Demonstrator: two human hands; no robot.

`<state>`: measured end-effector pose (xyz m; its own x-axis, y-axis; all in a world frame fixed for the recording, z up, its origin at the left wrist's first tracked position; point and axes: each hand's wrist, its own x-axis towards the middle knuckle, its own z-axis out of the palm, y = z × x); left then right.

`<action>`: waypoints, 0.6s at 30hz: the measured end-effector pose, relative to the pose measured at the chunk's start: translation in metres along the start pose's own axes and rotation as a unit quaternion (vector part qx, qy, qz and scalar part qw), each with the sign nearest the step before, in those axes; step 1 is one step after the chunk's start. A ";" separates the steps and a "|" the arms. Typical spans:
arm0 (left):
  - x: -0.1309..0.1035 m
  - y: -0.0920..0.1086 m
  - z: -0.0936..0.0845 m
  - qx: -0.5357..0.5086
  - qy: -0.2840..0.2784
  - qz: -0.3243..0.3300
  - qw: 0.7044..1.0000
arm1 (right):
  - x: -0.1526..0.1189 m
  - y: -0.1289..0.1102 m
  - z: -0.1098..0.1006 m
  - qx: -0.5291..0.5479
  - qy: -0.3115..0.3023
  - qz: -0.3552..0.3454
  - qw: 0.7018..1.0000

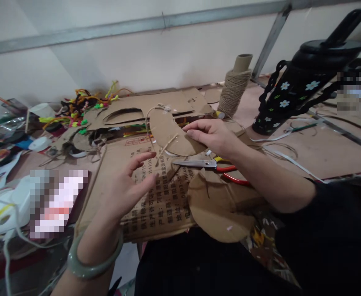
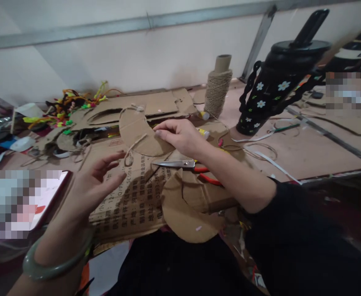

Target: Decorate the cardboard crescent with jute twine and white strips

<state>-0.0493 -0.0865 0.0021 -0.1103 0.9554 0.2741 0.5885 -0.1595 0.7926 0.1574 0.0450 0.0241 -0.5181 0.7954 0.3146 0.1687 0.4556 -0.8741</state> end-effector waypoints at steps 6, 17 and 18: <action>-0.022 -0.018 -0.015 0.147 0.046 0.103 0.983 | 0.000 -0.022 0.026 -0.019 -0.058 -0.018 0.998; -0.089 -0.059 -0.050 0.310 0.103 0.118 0.938 | -0.020 0.003 0.072 -0.225 -0.167 -0.010 0.960; -0.092 -0.061 -0.051 0.313 0.094 0.114 0.938 | -0.023 0.002 0.076 -0.230 -0.172 -0.010 0.958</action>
<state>-0.1155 -0.1775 -0.0436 -0.0294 0.8437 0.5361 0.9624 -0.1210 0.2432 0.1061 -0.0023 -0.0133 -0.7574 0.6417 0.1206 0.4665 0.6610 -0.5878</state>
